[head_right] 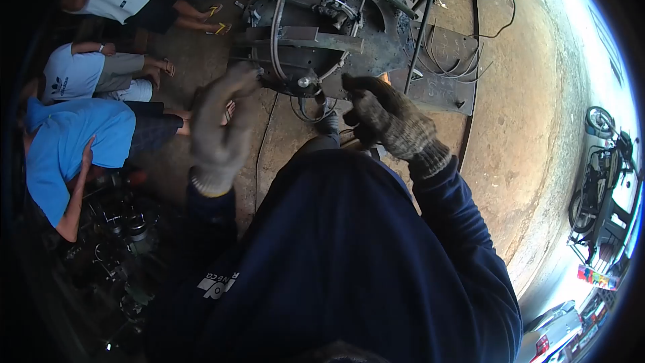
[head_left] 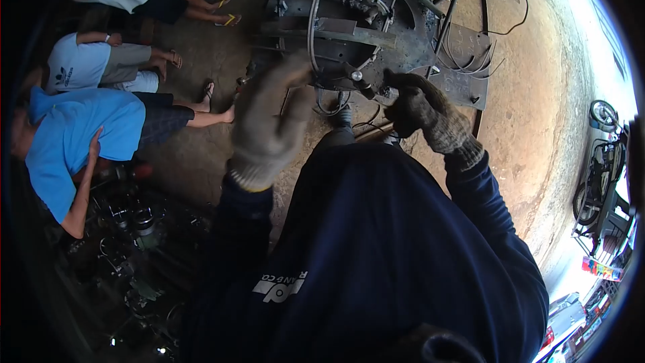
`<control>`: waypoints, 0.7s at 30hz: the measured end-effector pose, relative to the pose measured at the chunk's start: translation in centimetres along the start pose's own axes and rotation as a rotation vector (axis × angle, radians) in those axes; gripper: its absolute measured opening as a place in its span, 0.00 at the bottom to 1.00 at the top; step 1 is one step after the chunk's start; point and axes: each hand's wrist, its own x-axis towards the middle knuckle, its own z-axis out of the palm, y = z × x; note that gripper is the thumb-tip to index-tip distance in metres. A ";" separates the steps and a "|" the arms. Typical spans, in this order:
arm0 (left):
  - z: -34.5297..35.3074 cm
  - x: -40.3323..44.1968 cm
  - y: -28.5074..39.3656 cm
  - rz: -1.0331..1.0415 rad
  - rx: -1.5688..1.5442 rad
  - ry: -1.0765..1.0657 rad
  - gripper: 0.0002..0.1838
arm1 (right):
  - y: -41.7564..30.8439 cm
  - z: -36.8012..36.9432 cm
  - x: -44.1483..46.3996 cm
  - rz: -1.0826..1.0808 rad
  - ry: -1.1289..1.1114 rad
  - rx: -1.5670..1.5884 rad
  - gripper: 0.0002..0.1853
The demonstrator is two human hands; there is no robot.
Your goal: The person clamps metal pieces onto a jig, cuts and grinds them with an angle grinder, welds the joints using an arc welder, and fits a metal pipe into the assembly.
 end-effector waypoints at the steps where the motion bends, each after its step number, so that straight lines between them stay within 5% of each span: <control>1: 1.8 0.3 0.0 0.021 -0.005 0.022 0.18 | -1.0 1.3 0.7 -0.059 -0.030 -0.025 0.32; 6: 6.8 -0.5 -2.0 0.102 -0.049 0.016 0.25 | -1.5 4.6 2.7 -0.017 -0.014 -0.040 0.29; 10: 7.0 -0.4 -3.0 -0.056 -0.289 -0.074 0.26 | -1.4 5.9 2.2 0.010 0.095 0.038 0.24; 21: 8.2 1.5 -6.9 0.283 -0.617 -0.132 0.22 | -0.4 9.4 1.2 -0.049 0.374 0.205 0.27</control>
